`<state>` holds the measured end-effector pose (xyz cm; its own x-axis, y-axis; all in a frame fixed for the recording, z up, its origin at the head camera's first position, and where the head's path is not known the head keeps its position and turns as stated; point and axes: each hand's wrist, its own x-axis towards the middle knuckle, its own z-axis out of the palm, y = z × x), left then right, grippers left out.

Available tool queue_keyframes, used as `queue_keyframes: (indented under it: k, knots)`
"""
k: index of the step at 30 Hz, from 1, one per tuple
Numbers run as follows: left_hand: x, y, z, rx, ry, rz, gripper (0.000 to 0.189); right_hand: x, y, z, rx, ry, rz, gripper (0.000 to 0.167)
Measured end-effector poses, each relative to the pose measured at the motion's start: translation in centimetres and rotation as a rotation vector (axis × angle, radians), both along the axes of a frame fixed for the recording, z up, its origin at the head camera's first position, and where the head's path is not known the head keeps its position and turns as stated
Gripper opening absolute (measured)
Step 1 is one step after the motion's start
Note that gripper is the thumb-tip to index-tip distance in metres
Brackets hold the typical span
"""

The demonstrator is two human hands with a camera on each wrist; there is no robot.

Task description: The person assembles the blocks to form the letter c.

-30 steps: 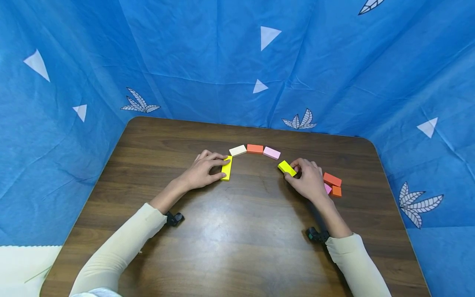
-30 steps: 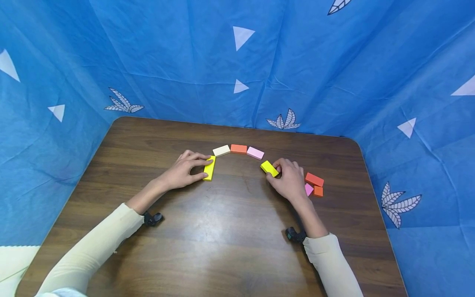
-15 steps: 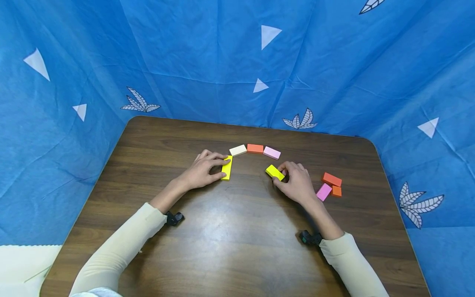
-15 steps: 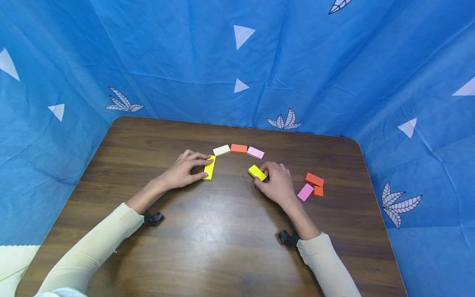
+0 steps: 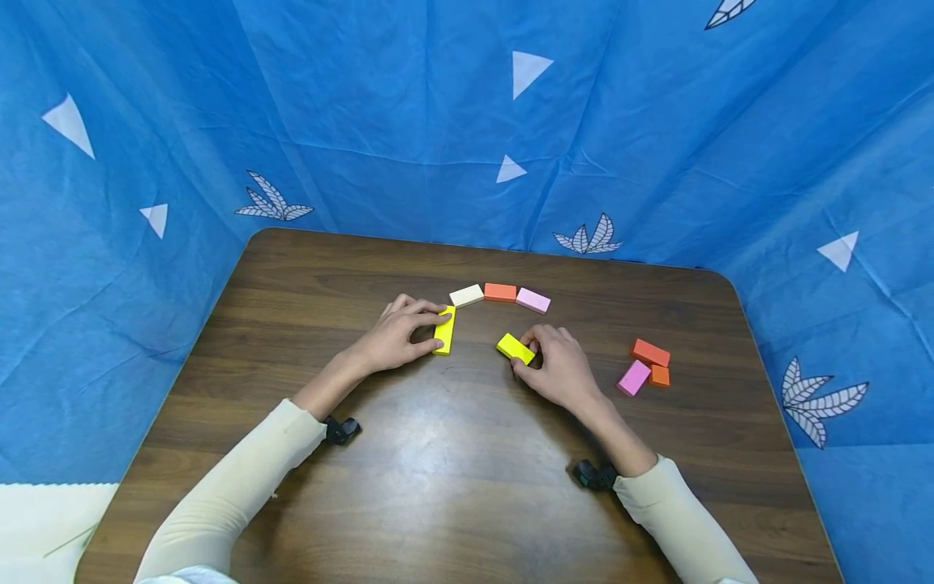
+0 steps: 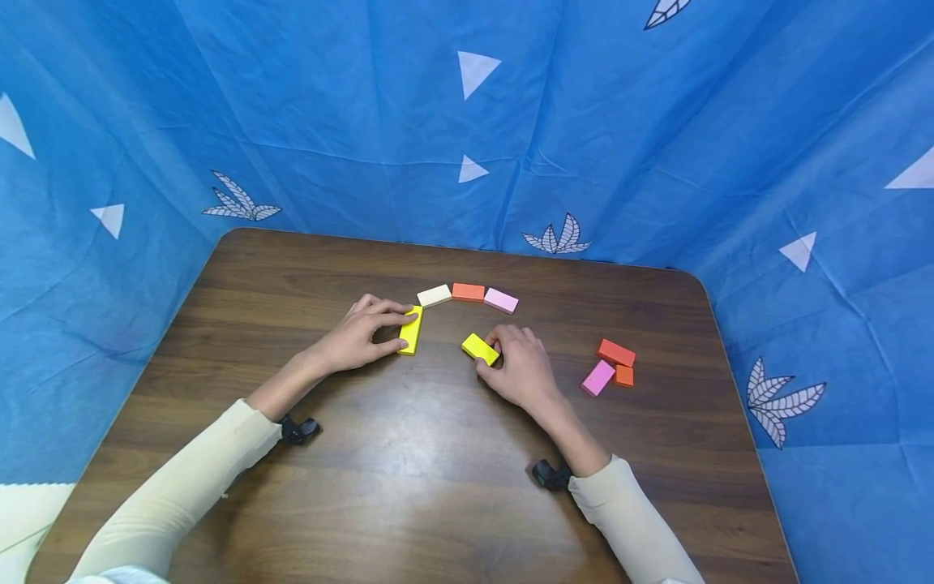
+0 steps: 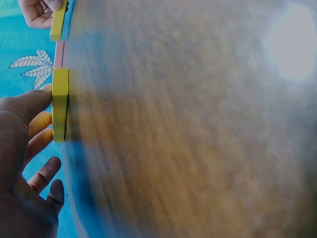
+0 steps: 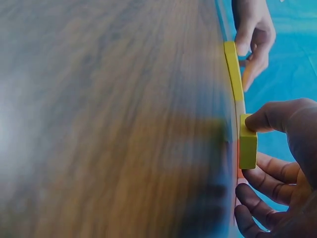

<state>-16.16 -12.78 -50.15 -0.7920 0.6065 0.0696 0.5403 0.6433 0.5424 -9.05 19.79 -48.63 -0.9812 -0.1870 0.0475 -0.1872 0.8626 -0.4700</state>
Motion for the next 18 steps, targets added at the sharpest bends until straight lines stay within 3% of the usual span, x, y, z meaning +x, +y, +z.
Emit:
queue_keyframes:
  k: [18]
  knots:
    - [-0.1,0.0,-0.3,0.005,0.025,-0.008,0.051,0.2,-3.5,0.3,0.004,-0.011,0.088,0.031]
